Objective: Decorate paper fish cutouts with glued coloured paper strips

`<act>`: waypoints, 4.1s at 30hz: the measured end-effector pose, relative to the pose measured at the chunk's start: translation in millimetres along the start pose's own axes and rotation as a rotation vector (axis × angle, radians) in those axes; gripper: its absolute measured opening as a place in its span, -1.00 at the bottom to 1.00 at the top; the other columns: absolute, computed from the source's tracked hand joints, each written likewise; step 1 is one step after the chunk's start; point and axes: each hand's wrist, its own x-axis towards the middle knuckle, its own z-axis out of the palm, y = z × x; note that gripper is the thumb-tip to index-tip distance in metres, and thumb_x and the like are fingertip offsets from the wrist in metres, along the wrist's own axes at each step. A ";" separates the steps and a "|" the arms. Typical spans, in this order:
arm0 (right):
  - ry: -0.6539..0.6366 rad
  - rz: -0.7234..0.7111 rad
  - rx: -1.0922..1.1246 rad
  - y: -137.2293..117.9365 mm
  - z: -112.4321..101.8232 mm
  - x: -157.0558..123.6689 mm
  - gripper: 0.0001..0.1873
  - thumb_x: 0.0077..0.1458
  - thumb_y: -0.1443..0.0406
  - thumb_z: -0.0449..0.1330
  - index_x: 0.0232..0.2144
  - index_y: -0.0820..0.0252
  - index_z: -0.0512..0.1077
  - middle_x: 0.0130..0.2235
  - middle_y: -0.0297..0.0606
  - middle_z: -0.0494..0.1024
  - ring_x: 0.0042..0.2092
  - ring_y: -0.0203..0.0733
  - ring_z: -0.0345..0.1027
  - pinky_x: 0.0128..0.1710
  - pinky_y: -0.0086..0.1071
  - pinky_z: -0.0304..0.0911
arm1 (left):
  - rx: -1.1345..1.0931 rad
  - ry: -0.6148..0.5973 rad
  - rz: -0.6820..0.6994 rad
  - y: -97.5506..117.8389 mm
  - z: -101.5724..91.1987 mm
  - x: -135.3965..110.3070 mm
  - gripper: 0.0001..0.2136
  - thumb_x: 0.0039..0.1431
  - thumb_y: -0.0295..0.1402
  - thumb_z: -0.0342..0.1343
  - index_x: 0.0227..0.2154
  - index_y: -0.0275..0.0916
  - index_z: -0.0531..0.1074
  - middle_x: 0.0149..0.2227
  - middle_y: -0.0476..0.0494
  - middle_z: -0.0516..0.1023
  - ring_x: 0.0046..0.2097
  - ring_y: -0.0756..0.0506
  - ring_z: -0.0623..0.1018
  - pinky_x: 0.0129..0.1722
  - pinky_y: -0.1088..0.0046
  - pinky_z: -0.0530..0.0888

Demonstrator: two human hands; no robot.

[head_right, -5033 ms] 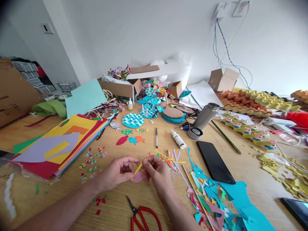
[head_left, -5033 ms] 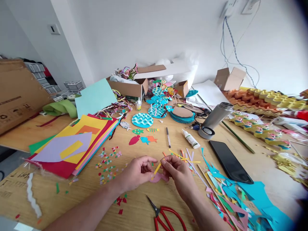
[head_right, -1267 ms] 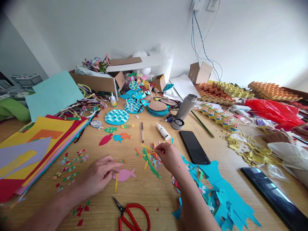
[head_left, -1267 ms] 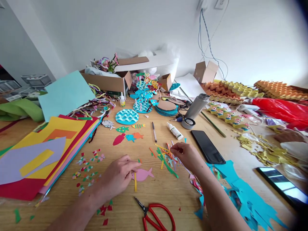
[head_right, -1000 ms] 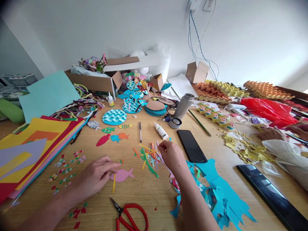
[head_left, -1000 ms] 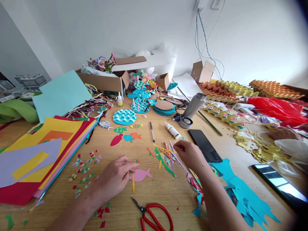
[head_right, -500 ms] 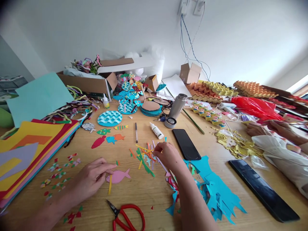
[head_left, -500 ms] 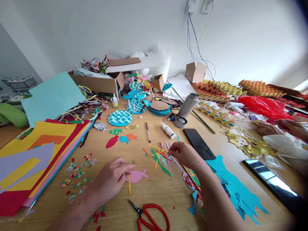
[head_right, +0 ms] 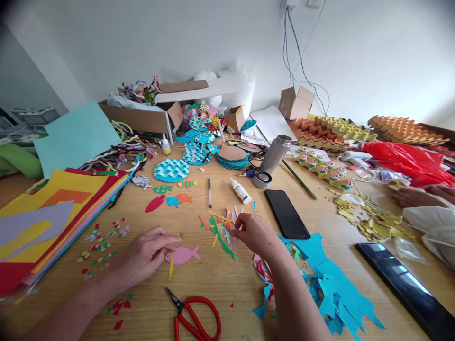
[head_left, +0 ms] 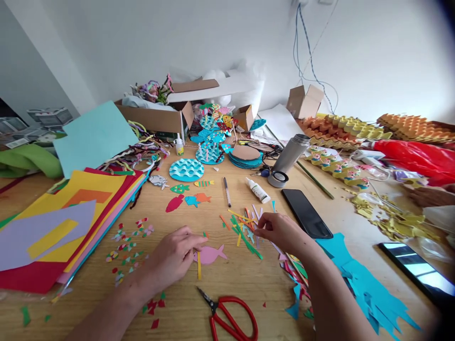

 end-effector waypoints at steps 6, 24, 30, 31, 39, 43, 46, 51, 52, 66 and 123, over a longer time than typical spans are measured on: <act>0.220 0.112 -0.026 -1.2 -7.7 -2.2 -0.85 0.07 0.24 0.10 -0.45 0.14 0.43 -0.52 -0.31 0.50 -0.46 -0.24 0.32 -0.50 -0.43 -0.01 | 0.014 -0.001 -0.010 -0.1 0.3 0.4 -0.55 0.02 -0.70 -0.10 -0.09 -0.18 0.45 -0.28 -0.09 0.49 -0.24 -0.02 0.50 -0.23 0.48 0.44; 0.013 0.067 -0.284 -29.2 17.0 -29.3 -0.76 0.15 0.24 0.04 -0.41 0.22 0.45 -0.35 -0.07 0.59 -0.29 -0.01 0.47 -0.45 -0.36 0.03 | 0.017 0.013 0.021 0.5 -0.4 1.6 -0.52 -0.03 -0.74 -0.11 -0.11 -0.19 0.46 -0.30 -0.08 0.50 -0.27 0.00 0.53 -0.26 0.53 0.46; 0.007 0.041 -0.308 -22.7 24.6 -23.6 -0.78 0.15 0.29 0.04 -0.41 0.23 0.46 -0.36 -0.05 0.59 -0.29 -0.02 0.49 -0.41 -0.35 0.11 | 0.001 0.013 0.017 -0.4 0.6 1.6 -0.51 -0.02 -0.73 -0.12 -0.10 -0.19 0.45 -0.30 -0.08 0.50 -0.28 0.01 0.53 -0.26 0.52 0.47; 0.011 0.039 -0.311 -21.8 25.3 -23.2 -0.79 0.13 0.32 0.04 -0.41 0.23 0.46 -0.36 -0.06 0.59 -0.29 -0.02 0.49 -0.41 -0.35 0.11 | 0.000 0.011 0.017 -0.4 0.6 1.7 -0.51 -0.02 -0.73 -0.12 -0.10 -0.19 0.45 -0.30 -0.08 0.50 -0.28 0.01 0.53 -0.26 0.52 0.47; 0.048 0.050 -0.282 -14.4 25.3 -22.9 -0.77 0.13 0.34 -0.01 -0.46 0.21 0.42 -0.36 -0.08 0.59 -0.31 -0.04 0.46 -0.46 -0.35 0.00 | -0.009 0.004 0.015 1.0 -0.9 1.7 -0.52 0.00 -0.73 -0.12 -0.08 -0.20 0.44 -0.29 -0.08 0.50 -0.26 0.00 0.53 -0.24 0.52 0.46; 0.066 0.055 -0.233 -11.3 21.7 -23.0 -0.78 0.09 0.36 0.00 -0.52 0.18 0.40 -0.42 -0.15 0.57 -0.37 -0.12 0.43 -0.49 -0.38 -0.04 | -0.022 0.005 0.001 0.6 -0.3 1.4 -0.52 -0.01 -0.72 -0.12 -0.09 -0.19 0.44 -0.30 -0.07 0.50 -0.27 0.01 0.52 -0.24 0.52 0.46; 0.049 0.048 -0.130 -10.0 16.5 -23.9 -0.80 0.05 0.37 0.02 -0.56 0.17 0.36 -0.50 -0.22 0.54 -0.45 -0.20 0.39 -0.51 -0.41 -0.02 | -0.027 0.003 -0.012 -0.6 0.7 1.4 -0.52 0.00 -0.72 -0.12 -0.09 -0.19 0.44 -0.29 -0.08 0.50 -0.26 0.00 0.52 -0.23 0.51 0.46; -0.092 0.049 0.201 -6.4 8.3 -26.7 -0.85 0.03 0.32 0.00 -0.56 0.14 0.28 -0.69 -0.41 0.40 -0.63 -0.32 0.28 -0.59 -0.48 0.05 | -0.030 -0.006 -0.010 -3.7 2.7 0.6 -0.52 0.02 -0.72 -0.13 -0.08 -0.18 0.43 -0.29 -0.08 0.49 -0.24 0.00 0.51 -0.21 0.50 0.44; -0.119 0.052 0.243 -5.4 7.2 -27.4 -0.85 0.03 0.31 0.00 -0.55 0.14 0.27 -0.70 -0.42 0.38 -0.64 -0.32 0.27 -0.60 -0.49 0.06 | -0.030 -0.006 -0.009 -4.2 3.0 0.3 -0.52 0.02 -0.72 -0.13 -0.07 -0.18 0.43 -0.29 -0.08 0.48 -0.24 0.00 0.51 -0.21 0.50 0.44; -0.298 -0.098 0.676 -8.4 -6.0 -39.9 -0.82 0.03 0.24 0.08 -0.54 0.14 0.19 -0.69 -0.55 0.19 -0.67 -0.42 0.11 -0.66 -0.54 -0.05 | 0.006 0.006 -0.007 0.7 2.4 1.3 -0.58 0.03 -0.71 -0.10 -0.13 -0.25 0.46 -0.33 -0.11 0.50 -0.26 -0.05 0.50 -0.28 0.48 0.43; 0.133 -0.455 0.312 -69.9 53.9 -46.8 -0.68 0.23 0.17 0.00 -0.49 0.18 0.36 -0.60 -0.38 0.32 -0.56 -0.33 0.17 -0.56 -0.46 0.01 | -0.777 -0.027 -0.407 8.5 -16.5 8.3 -0.75 0.11 -0.43 0.09 -0.12 -0.32 0.43 -0.43 -0.04 0.49 -0.38 0.01 0.49 -0.30 0.50 0.40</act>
